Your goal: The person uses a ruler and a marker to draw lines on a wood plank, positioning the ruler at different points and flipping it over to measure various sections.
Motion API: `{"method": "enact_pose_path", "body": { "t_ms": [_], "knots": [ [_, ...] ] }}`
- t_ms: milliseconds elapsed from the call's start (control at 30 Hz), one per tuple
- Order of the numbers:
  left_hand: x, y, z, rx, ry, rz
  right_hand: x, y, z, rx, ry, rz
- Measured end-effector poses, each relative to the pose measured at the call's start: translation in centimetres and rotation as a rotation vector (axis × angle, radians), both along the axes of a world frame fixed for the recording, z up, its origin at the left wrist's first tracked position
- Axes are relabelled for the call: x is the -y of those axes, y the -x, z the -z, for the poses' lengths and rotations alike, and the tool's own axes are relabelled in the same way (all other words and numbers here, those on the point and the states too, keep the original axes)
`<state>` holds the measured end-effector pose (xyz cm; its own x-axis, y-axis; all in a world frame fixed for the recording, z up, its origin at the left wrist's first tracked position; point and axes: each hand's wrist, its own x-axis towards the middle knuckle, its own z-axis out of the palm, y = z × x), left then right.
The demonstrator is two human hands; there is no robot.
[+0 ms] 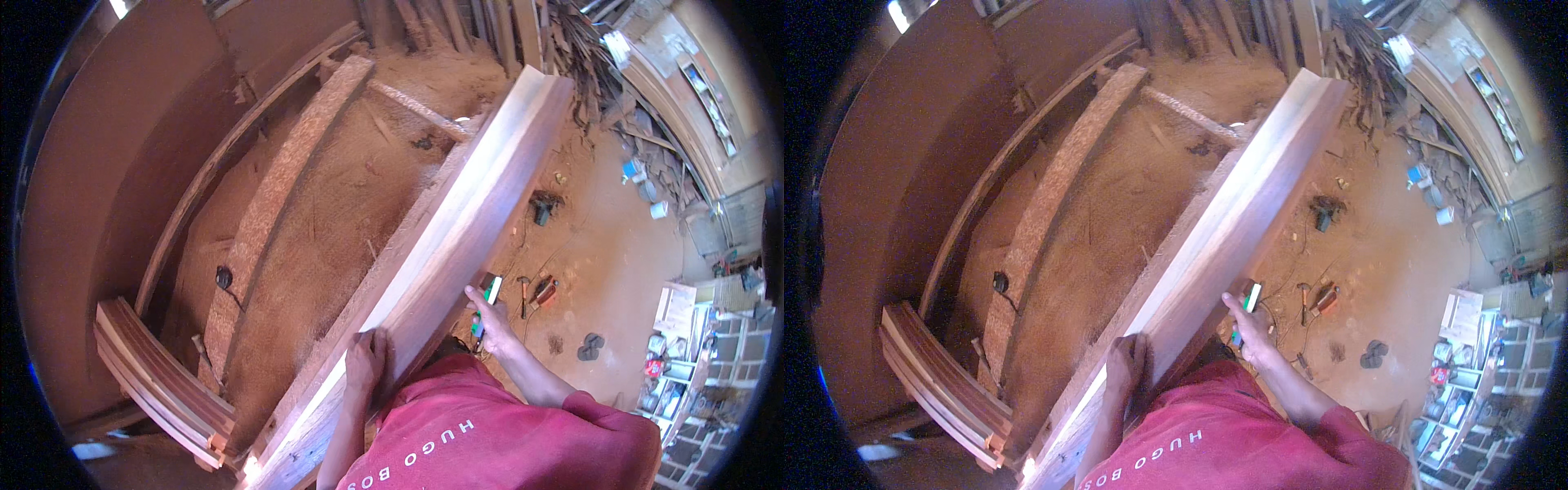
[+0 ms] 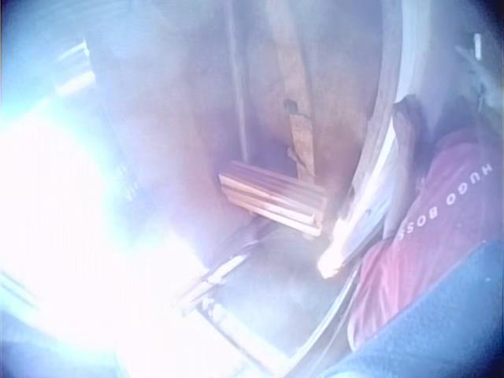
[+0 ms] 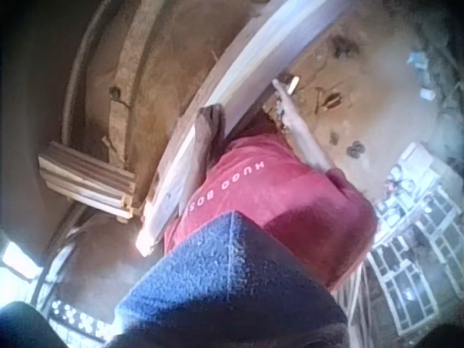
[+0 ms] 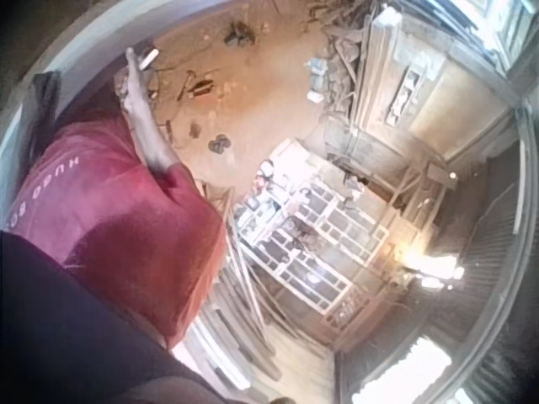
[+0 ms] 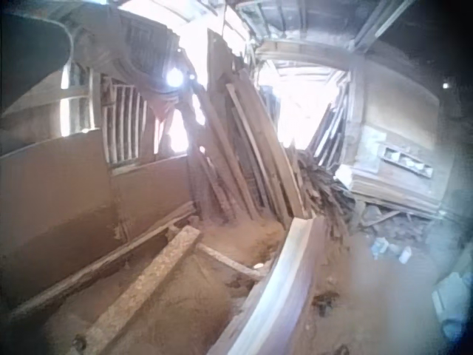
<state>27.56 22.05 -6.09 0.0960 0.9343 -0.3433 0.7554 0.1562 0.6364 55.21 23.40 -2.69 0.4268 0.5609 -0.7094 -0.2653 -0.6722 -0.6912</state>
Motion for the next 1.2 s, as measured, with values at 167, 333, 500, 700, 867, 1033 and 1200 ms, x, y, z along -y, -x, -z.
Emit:
{"method": "enact_pose_path", "body": {
  "t_ms": [167,333,500,700,867,1033,1200],
  "knots": [
    [0.9,-0.4,-4.7,0.162,-0.102,0.100,-1.3,1.9,-2.1,-0.045,-0.099,0.157],
    [-0.5,-1.7,-7.7,0.077,0.037,0.137,-1.3,2.2,-1.8,-0.108,-0.237,0.132],
    [0.3,-3.2,-7.5,-0.176,-0.032,0.200,-0.9,2.3,-1.8,-0.210,-0.280,0.156],
    [0.2,-2.4,-5.0,-0.208,-0.060,0.153,-2.1,3.0,-2.5,-0.223,-0.245,0.063],
    [-2.6,-0.3,-4.1,-0.286,0.014,0.099,-3.7,3.8,-2.6,-0.234,-0.221,-0.104],
    [-3.4,0.8,-4.1,-0.258,-0.009,0.124,-2.7,1.8,-2.9,-0.172,-0.298,0.263],
    [-3.6,0.2,-4.6,-0.320,0.001,0.090,-3.6,-1.0,-5.5,0.252,-0.678,0.043]
  ]
}}
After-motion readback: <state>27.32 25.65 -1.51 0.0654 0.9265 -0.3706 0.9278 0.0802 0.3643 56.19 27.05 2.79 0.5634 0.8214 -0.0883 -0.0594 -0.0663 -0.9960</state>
